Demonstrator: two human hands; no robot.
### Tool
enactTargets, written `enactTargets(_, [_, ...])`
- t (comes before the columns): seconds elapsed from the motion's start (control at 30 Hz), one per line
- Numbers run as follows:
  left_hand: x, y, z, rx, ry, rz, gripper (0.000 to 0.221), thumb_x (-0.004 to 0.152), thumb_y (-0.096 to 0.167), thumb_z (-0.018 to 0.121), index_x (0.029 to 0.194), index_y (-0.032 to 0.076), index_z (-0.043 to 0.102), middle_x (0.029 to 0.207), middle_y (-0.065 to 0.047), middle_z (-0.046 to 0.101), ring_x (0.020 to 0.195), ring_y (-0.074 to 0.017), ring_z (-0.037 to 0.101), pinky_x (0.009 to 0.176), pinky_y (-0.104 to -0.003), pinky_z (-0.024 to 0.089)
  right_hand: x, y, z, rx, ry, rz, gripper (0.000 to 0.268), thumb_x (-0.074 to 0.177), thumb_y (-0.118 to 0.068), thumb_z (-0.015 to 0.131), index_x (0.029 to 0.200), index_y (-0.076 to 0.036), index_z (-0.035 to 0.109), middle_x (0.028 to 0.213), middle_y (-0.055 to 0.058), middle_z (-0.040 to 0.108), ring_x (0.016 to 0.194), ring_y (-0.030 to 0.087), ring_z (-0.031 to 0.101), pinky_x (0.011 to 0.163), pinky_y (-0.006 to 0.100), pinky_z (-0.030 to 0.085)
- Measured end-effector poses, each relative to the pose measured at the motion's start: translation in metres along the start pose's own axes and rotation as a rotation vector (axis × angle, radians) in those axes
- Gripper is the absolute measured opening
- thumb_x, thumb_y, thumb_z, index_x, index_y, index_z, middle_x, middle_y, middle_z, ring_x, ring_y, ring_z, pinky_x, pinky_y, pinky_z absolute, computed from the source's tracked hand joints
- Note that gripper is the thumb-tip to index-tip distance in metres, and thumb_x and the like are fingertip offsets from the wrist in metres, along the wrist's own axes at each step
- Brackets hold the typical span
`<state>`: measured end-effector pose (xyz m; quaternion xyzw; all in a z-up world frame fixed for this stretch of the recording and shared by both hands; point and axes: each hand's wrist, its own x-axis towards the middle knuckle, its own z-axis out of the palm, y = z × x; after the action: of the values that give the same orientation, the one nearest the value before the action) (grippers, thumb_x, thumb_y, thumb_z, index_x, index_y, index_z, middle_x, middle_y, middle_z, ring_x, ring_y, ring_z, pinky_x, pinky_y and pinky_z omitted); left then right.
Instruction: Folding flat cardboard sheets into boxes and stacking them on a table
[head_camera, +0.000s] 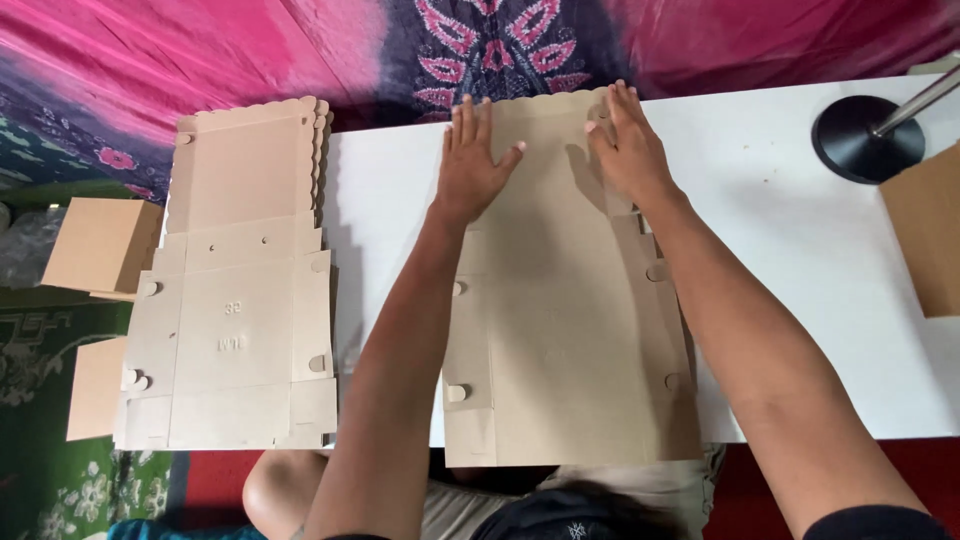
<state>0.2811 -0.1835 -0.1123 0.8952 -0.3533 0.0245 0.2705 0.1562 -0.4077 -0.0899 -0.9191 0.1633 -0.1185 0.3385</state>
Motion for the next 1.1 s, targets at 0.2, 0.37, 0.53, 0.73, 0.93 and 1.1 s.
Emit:
enactTargets(0.2, [-0.126, 0.047, -0.065, 0.126, 0.091, 0.153, 0.064, 0.107, 0.041, 0.047, 0.16, 0.009, 0.031, 0.169, -0.022, 0.014, 0.157, -0.0442, 0.009, 0.126, -0.054, 0.015, -0.116, -0.005, -0.033, -0.178, 0.033, -0.356, 0.063, 0.109, -0.036, 0.037, 0.158, 0.005, 0.029, 0.165, 0.021, 0.029, 0.154, 0.043, 0.018, 0.123, 0.056, 0.019])
enactTargets(0.37, [-0.282, 0.099, -0.098, 0.258, -0.1, 0.207, 0.072, 0.105, 0.047, 0.045, 0.162, 0.011, 0.019, 0.17, -0.018, 0.006, 0.157, -0.0349, 0.0, 0.127, -0.05, 0.003, -0.26, -0.035, -0.05, -0.291, -0.025, -0.438, 0.057, 0.105, -0.031, 0.042, 0.152, 0.0, 0.04, 0.161, 0.018, 0.038, 0.154, 0.037, 0.027, 0.125, 0.051, 0.023])
enactTargets(0.53, [-0.35, 0.088, -0.086, 0.154, -0.069, 0.115, 0.068, 0.104, 0.045, 0.048, 0.159, 0.009, 0.03, 0.169, -0.016, 0.018, 0.157, -0.0361, 0.009, 0.126, -0.053, 0.007, -0.327, -0.005, -0.035, -0.294, -0.009, -0.397, 0.061, 0.103, -0.035, 0.044, 0.156, -0.007, 0.035, 0.165, 0.011, 0.034, 0.156, 0.029, 0.025, 0.128, 0.046, 0.02])
enactTargets(0.73, [-0.36, 0.081, -0.072, 0.305, -0.006, 0.131, 0.067, 0.106, 0.049, 0.038, 0.16, 0.011, 0.029, 0.169, -0.01, 0.021, 0.158, -0.0321, 0.013, 0.126, -0.052, 0.008, -0.346, 0.004, -0.029, -0.351, 0.022, -0.342, 0.06, 0.104, -0.037, 0.039, 0.156, -0.007, 0.036, 0.165, 0.011, 0.033, 0.157, 0.028, 0.024, 0.129, 0.045, 0.019])
enactTargets(0.93, [-0.361, 0.082, -0.068, 0.424, 0.03, 0.091, 0.068, 0.105, 0.05, 0.037, 0.161, 0.014, 0.027, 0.17, -0.007, 0.022, 0.157, -0.028, 0.015, 0.126, -0.052, 0.009, -0.347, 0.005, -0.027, -0.364, 0.033, -0.311, 0.058, 0.105, -0.038, 0.038, 0.155, -0.008, 0.039, 0.164, 0.009, 0.036, 0.156, 0.027, 0.027, 0.128, 0.044, 0.02])
enactTargets(1.1, [-0.362, 0.076, -0.064, 0.317, 0.027, 0.094, 0.067, 0.106, 0.05, 0.036, 0.161, 0.012, 0.029, 0.17, -0.007, 0.022, 0.158, -0.0277, 0.015, 0.125, -0.054, 0.01, -0.346, 0.003, -0.028, -0.282, 0.044, -0.289, 0.055, 0.104, -0.035, 0.044, 0.151, -0.008, 0.046, 0.161, 0.009, 0.043, 0.154, 0.028, 0.032, 0.127, 0.045, 0.022])
